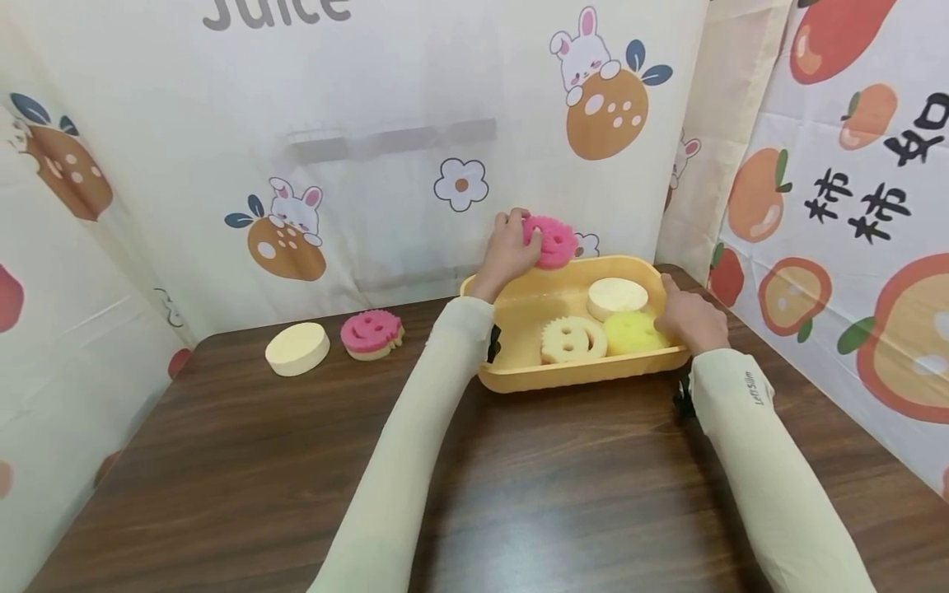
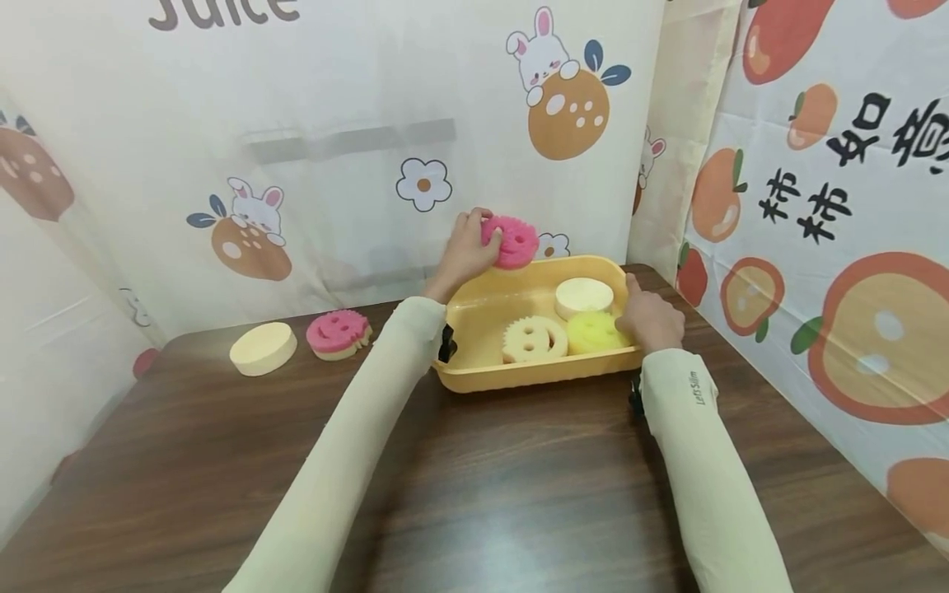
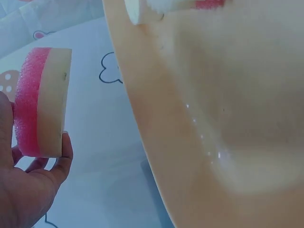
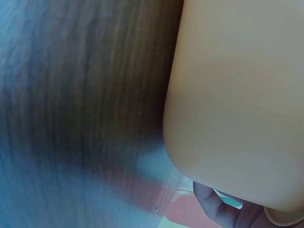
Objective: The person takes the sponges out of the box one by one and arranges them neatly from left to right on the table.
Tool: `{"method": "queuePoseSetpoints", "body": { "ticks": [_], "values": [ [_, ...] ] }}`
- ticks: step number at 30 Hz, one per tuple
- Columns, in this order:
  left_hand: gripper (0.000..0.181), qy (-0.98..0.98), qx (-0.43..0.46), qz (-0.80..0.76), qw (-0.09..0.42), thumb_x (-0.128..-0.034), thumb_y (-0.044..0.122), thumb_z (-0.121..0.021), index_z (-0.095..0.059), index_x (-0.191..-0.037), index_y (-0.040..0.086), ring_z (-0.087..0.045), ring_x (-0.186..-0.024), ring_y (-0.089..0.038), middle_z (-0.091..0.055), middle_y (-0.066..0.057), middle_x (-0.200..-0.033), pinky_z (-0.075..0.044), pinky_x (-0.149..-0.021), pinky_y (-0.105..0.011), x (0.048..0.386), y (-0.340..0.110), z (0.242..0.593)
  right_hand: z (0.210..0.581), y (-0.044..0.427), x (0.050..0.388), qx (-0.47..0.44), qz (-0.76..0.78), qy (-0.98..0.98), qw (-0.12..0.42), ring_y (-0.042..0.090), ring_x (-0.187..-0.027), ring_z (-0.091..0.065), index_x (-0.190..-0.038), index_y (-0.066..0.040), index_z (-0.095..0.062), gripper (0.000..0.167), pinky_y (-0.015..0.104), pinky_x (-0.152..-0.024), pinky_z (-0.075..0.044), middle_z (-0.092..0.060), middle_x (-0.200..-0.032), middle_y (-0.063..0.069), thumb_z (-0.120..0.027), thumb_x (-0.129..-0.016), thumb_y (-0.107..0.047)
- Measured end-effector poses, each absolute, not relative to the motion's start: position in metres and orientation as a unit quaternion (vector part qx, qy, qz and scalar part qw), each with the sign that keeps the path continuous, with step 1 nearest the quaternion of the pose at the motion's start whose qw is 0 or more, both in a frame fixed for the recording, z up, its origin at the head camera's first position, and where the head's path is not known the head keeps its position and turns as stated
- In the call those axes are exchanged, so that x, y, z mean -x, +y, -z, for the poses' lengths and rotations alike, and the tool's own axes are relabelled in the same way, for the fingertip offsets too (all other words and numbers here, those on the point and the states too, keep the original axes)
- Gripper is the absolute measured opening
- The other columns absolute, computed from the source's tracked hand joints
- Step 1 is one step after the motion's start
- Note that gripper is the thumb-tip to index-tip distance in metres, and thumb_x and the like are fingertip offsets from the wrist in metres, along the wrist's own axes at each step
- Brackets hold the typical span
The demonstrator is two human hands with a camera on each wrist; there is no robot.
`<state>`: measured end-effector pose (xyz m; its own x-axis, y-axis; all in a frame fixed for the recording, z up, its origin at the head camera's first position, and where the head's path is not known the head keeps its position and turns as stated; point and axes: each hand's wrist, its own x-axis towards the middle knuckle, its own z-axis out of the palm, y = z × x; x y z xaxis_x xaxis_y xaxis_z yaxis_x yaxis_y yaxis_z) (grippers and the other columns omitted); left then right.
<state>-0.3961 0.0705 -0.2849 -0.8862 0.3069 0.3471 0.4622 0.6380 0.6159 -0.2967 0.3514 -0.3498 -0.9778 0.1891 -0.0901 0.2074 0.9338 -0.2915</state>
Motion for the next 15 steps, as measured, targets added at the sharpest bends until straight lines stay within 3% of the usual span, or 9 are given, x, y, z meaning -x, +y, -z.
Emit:
{"method": "queuePoseSetpoints", "body": {
  "ticks": [15],
  "values": [
    [0.038,-0.893,0.171,0.398,0.117,-0.0980,0.027,-0.050,-0.047,-0.132,0.012,-0.055,-0.100,-0.022,-0.046,-0.010,-0.129,-0.052,-0.089,-0.031,0.391,0.040,0.276,0.352,0.354,0.297,-0.094,0.154,0.983,0.019,0.047,-0.096,-0.058,-0.159,-0.011,0.001,0.086,0.066,-0.079,-0.042,-0.056,-0.122,0.037,-0.050,-0.091,-0.021]
  ]
}}
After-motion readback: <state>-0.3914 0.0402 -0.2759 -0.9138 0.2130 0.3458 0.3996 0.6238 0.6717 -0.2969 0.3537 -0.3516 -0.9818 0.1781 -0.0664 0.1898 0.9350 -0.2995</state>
